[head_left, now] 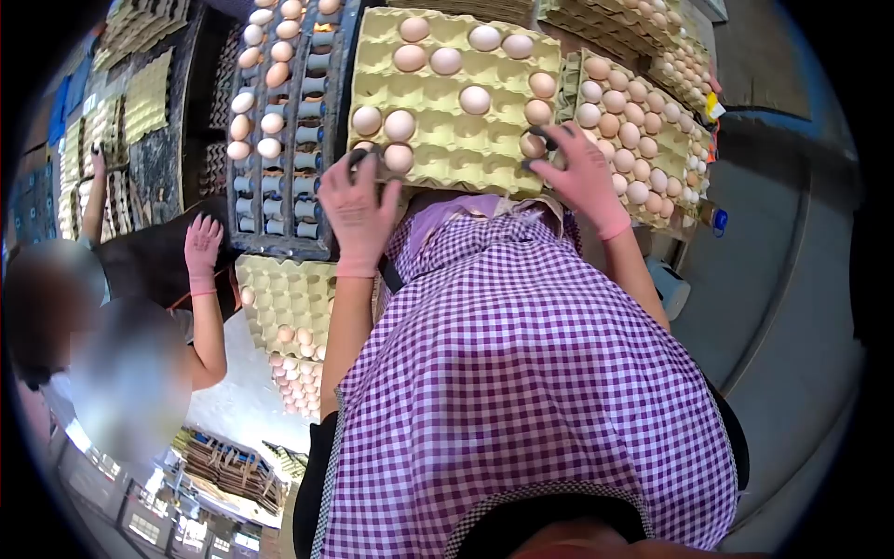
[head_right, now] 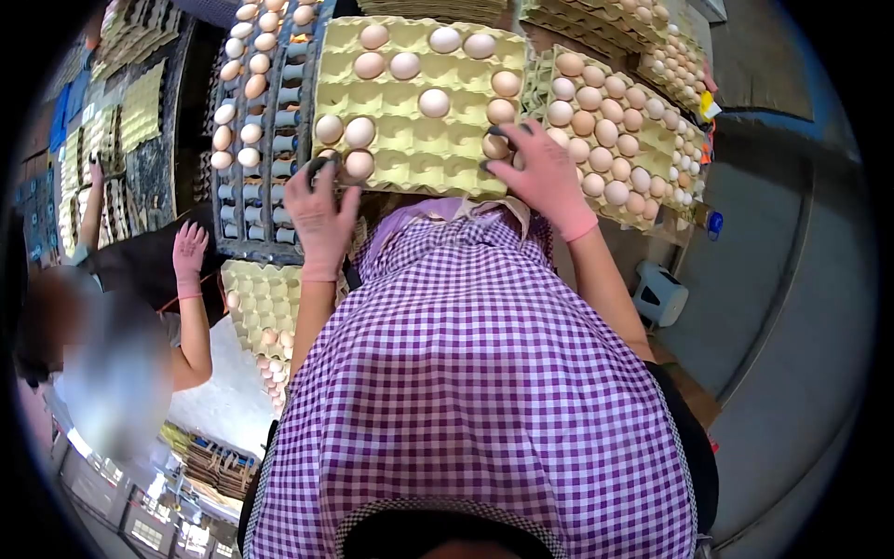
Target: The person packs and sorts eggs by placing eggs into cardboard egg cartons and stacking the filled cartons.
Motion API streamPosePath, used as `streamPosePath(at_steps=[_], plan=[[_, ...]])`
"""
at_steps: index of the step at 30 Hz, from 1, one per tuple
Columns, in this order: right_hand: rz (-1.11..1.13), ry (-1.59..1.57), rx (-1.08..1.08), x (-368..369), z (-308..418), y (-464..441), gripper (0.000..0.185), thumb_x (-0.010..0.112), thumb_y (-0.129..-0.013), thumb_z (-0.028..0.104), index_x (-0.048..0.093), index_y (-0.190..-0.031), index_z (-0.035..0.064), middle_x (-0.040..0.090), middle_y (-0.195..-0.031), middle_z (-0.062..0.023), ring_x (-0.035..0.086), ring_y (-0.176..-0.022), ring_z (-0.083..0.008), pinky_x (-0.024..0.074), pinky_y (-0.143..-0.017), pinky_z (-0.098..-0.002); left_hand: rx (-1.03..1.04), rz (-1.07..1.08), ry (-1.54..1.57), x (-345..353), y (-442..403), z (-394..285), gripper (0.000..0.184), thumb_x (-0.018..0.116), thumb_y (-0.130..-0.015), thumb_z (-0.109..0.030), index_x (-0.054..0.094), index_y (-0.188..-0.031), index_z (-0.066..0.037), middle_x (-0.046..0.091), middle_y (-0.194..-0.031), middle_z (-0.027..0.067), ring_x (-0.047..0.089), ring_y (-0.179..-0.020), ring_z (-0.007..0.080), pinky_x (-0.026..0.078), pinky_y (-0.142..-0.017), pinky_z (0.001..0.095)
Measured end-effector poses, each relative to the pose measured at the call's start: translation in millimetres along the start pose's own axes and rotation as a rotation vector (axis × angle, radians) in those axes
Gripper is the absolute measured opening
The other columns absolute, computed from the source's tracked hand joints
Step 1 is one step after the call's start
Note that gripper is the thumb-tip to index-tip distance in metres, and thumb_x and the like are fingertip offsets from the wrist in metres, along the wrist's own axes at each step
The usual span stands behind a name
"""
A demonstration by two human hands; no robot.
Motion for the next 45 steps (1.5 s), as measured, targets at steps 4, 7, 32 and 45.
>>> streamPosePath(at_steps=[4, 7, 32, 45], plan=[[0.15, 0.431, -0.054, 9.6, 5.3, -7.5, 0.056, 0.075, -0.085, 0.029, 0.05, -0.134, 0.0164, 0.058, -0.13, -0.01, 0.064, -0.112, -0.0277, 0.0544, -0.082, -0.0392, 0.076, 0.135, -0.138, -5.1, -13.7, -13.8, 0.045, 0.075, -0.085, -0.032, 0.064, -0.125, -0.017, 0.05, -0.133, 0.0139, 0.044, -0.122, 0.0367, 0.034, -0.104, 0.0503], [0.125, 0.473, -0.116, 4.1, 6.7, -11.9, 0.056, 0.074, -0.086, 0.03, 0.05, -0.135, 0.0174, 0.059, -0.127, -0.0071, 0.064, -0.111, -0.0247, 0.0546, -0.08, -0.0388, 0.101, 0.16, -0.124, -9.7, -19.9, -6.0, 0.043, 0.075, -0.084, -0.032, 0.065, -0.123, -0.016, 0.052, -0.13, 0.0139, 0.045, -0.121, 0.0368, 0.034, -0.103, 0.0517], [0.544, -1.161, 0.151, 64.3, 93.0, -95.0, 0.042, 0.054, -0.103, 0.039, 0.062, -0.127, 0.0051, 0.068, -0.103, -0.0056, 0.066, -0.076, -0.0119, 0.0486, -0.056, -0.0246, -0.532, -0.2, 1.639, -13.7, 20.9, 25.8, 0.036, 0.067, -0.094, -0.02, 0.06, -0.123, -0.001, 0.062, -0.121, 0.0103, 0.061, -0.113, 0.0232, 0.053, -0.095, 0.0369], [0.243, 0.695, -0.586, 103.9, 203.3, -128.7, 0.036, 0.07, -0.086, 0.044, 0.067, -0.115, 0.0228, 0.055, -0.116, -0.014, 0.069, -0.096, -0.0306, 0.0548, -0.075, -0.0422, 0.001, 0.158, -0.007, -15.2, -18.7, 2.2, 0.044, 0.079, -0.079, -0.031, 0.061, -0.113, -0.01, 0.059, -0.117, 0.0063, 0.067, -0.1, 0.0237, 0.056, -0.078, 0.0358]])
Point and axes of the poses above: each hand's wrist, its own y-axis away from the middle knuckle, its own x-axis out of the palm, z = x × y, the point moved 4 cm from there along -y, towards the middle knuckle
